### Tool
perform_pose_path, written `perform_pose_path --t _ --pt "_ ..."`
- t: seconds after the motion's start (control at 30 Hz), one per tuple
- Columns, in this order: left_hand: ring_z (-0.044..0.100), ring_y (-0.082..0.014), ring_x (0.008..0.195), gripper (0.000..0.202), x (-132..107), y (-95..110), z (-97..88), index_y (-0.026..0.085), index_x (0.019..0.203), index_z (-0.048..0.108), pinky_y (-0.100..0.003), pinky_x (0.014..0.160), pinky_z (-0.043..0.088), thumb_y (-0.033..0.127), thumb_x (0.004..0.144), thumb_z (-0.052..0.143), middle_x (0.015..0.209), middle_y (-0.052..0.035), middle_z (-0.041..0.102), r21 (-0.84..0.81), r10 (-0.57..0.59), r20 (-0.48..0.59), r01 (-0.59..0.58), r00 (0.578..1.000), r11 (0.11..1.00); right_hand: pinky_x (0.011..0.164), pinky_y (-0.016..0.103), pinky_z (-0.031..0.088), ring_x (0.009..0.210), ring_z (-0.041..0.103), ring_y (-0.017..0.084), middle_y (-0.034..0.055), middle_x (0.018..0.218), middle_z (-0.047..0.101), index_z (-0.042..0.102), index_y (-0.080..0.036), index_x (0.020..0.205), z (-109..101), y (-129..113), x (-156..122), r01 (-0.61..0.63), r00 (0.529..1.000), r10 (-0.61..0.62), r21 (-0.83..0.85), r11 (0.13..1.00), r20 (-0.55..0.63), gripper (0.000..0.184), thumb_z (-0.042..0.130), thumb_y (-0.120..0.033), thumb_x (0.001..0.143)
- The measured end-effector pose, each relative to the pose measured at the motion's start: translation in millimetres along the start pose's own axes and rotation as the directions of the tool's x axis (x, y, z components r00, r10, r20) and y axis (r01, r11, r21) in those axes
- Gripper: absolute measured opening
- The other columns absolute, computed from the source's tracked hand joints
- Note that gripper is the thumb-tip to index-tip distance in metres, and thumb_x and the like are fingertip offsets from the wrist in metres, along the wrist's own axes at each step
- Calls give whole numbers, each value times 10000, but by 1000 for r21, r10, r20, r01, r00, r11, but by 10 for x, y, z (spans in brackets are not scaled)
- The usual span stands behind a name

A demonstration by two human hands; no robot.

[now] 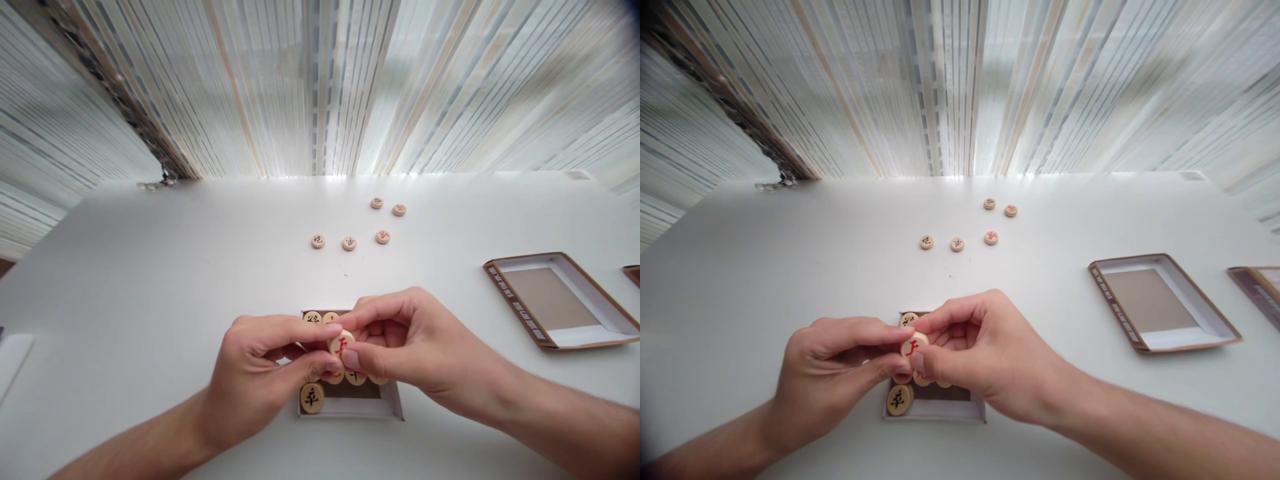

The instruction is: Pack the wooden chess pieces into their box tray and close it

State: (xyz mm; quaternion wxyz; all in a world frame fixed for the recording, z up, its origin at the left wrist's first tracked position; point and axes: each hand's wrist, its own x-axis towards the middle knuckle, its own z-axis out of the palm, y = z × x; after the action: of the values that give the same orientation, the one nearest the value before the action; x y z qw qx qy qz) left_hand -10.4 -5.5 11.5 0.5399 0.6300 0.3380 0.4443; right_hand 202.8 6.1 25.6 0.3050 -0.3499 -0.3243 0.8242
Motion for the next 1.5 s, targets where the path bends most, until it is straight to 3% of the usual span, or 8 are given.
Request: perform_pose_path --t 0.23,0.4,0.67,0.8,1.1,1.33,1.5 --pt "807 -124 727 445 -11 4 0 296 1088 835 -160 693 670 -54 820 774 908 42 847 -34 -73 -2 73 997 997 731 178 598 790 724 131 69 847 804 854 -189 1075 -23 17 -3 1 1000 -1 -38 999 4 443 990 -152 656" --pt "805 -127 705 338 -15 -3 15 270 1077 825 -182 683 681 9 874 751 887 34 843 -20 -103 -28 102 994 995 647 147 570 728 697 104 30 816 776 859 -248 1065 -10 14 -12 112 994 -113 -126 986 -3 360 954 -171 726" --pt "815 -120 789 342 -32 -44 -10 262 1012 829 -141 751 664 -9 805 800 949 51 849 209 33 -116 -8 993 978 664 168 556 779 701 116 26 879 770 864 -281 1043 -14 19 -25 298 939 -344 -455 839 -20 231 870 -190 831" --pt "815 -130 826 339 -29 -53 -21 256 1008 833 -163 777 668 -14 807 794 972 37 849 253 86 -116 -54 989 966 676 192 569 783 714 134 34 876 789 863 -271 1041 -20 22 -19 328 922 -387 -506 798 -13 212 859 -207 838" --pt "808 -116 811 392 -29 -62 -19 267 1080 834 -140 760 657 -12 804 812 964 33 849 221 89 -115 -62 989 973 732 179 614 830 768 132 30 925 831 852 -307 1083 -44 65 -11 336 928 -373 -387 859 -22 213 824 -226 888" --pt "813 -133 767 335 -19 -10 -15 263 995 857 -147 728 663 10 776 855 920 22 852 209 53 -132 -24 990 978 658 205 631 731 770 160 52 821 827 860 -249 1050 -67 40 21 168 981 -185 -233 958 -54 280 927 -264 778" --pt "817 -162 717 247 -1 16 10 240 939 866 -170 667 679 40 795 846 883 0 850 87 -50 -179 67 983 994 713 242 650 770 790 181 72 863 836 859 -228 1045 -70 49 25 133 987 -147 -181 974 -67 311 947 -285 752"
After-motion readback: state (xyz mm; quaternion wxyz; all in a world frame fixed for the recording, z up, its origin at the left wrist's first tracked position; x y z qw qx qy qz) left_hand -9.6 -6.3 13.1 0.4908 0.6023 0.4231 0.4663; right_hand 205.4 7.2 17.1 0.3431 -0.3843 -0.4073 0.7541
